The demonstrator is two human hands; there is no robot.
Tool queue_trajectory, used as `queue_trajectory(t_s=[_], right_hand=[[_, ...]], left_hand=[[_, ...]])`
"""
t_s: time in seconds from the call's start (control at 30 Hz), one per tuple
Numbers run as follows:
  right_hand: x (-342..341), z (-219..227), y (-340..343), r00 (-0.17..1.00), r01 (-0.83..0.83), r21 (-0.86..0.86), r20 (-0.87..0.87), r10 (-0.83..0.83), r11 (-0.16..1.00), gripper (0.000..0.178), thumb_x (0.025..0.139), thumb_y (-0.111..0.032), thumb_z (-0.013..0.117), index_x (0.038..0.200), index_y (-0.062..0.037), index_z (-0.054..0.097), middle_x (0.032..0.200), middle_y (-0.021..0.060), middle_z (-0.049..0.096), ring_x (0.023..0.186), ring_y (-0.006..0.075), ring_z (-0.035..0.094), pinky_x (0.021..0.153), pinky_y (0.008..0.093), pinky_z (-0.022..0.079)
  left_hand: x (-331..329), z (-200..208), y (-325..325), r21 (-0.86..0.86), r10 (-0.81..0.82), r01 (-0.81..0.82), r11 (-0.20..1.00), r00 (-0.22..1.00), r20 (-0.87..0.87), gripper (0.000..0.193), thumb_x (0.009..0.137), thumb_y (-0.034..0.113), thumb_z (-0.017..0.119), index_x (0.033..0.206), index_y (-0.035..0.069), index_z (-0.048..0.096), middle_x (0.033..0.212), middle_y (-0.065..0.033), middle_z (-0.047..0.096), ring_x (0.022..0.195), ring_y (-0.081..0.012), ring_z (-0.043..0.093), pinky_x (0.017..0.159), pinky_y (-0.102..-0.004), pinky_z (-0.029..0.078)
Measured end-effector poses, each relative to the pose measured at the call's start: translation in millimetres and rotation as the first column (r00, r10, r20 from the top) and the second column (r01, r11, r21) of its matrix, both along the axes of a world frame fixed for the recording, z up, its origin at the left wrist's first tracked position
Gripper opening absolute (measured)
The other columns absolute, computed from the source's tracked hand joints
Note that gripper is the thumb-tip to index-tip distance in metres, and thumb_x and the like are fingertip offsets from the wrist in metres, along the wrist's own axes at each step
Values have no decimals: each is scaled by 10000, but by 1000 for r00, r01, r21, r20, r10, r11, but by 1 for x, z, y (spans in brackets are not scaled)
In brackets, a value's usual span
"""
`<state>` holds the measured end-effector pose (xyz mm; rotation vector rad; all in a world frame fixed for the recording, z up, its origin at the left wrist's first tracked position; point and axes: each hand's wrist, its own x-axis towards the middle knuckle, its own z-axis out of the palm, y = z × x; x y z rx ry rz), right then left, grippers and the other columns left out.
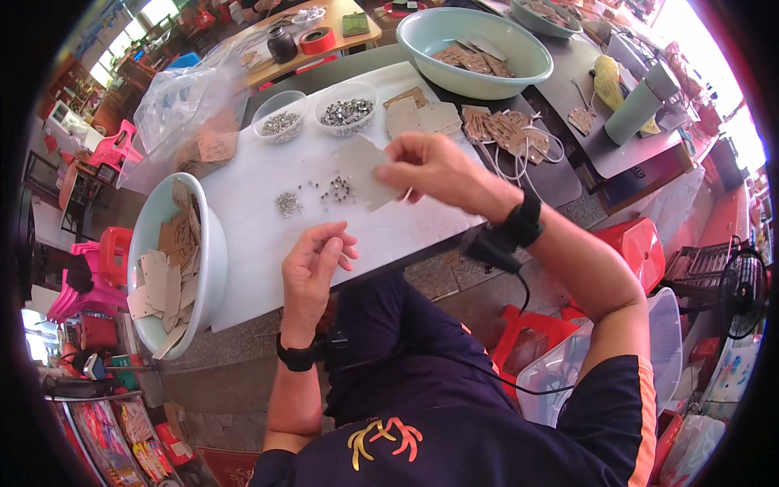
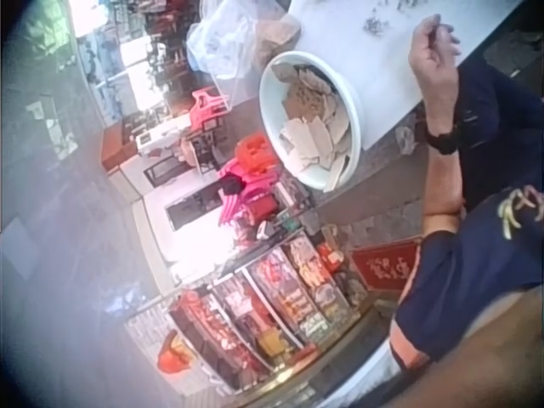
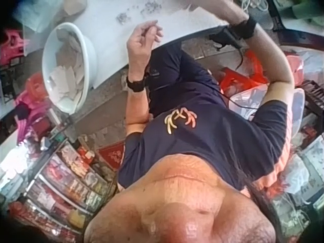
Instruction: Manually attaching small metal studs or rivets to cardboard or leather shoe upper components.
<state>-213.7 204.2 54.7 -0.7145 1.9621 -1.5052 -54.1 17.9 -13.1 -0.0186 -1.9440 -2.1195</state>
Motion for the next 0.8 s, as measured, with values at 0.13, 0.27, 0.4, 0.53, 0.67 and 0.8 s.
queue_trajectory(t_s=[0.13, 0.27, 0.4, 0.53, 0.67, 0.8], right_hand=[[35, -11, -16, 945, 37, -180, 326, 24, 983, 249, 899, -228, 695, 983, -15, 597, 865, 47, 657, 747, 99, 649, 630, 229, 536], [56, -13, -30, 910, -57, -163, 397, 118, 985, 278, 940, -285, 637, 991, -13, 612, 932, 71, 688, 778, 115, 666, 676, 236, 546], [67, -18, -39, 902, -165, -112, 386, 196, 980, 343, 964, -348, 590, 992, -8, 625, 924, 88, 701, 751, 118, 659, 680, 239, 543], [73, -24, -45, 888, -217, -54, 404, 220, 975, 398, 977, -385, 559, 972, 5, 639, 871, 84, 703, 707, 118, 644, 639, 243, 539], [79, -27, -49, 890, -280, -2, 374, 260, 960, 396, 974, -356, 565, 926, 27, 654, 846, 75, 700, 658, 113, 633, 588, 250, 529], [64, -18, -42, 933, -345, 107, 144, 329, 932, 339, 952, -296, 588, 908, 30, 673, 780, 76, 688, 635, 106, 630, 571, 254, 515]], left_hand=[[1, 4, 8, 13, 54, -54, 998, 999, -6, 259, 990, 123, 526, 1199, -27, 551, 962, -113, 654, 810, -147, 625, 699, -264, 513], [8, 12, 10, 61, 160, -159, 985, 987, -12, 249, 978, 133, 563, 1172, -22, 559, 948, -63, 645, 800, -94, 600, 682, -246, 501], [19, 11, 2, 40, 243, -244, 969, 970, 15, 262, 981, 159, 551, 1180, -11, 563, 995, -44, 630, 819, -78, 557, 684, -259, 469], [23, 6, 2, 112, 305, -302, 947, 952, -19, 213, 984, 156, 560, 1112, -11, 594, 895, -12, 610, 725, -46, 518, 636, -217, 430], [33, -2, -2, 206, 352, -351, 913, 935, 35, 226, 998, 164, 532, 1120, -19, 584, 941, -44, 630, 744, -72, 560, 640, -214, 455], [35, 1, -5, 306, 321, -327, 894, 944, 71, 256, 1018, 158, 476, 1168, -44, 522, 1048, -137, 654, 854, -189, 675, 701, -278, 567]])
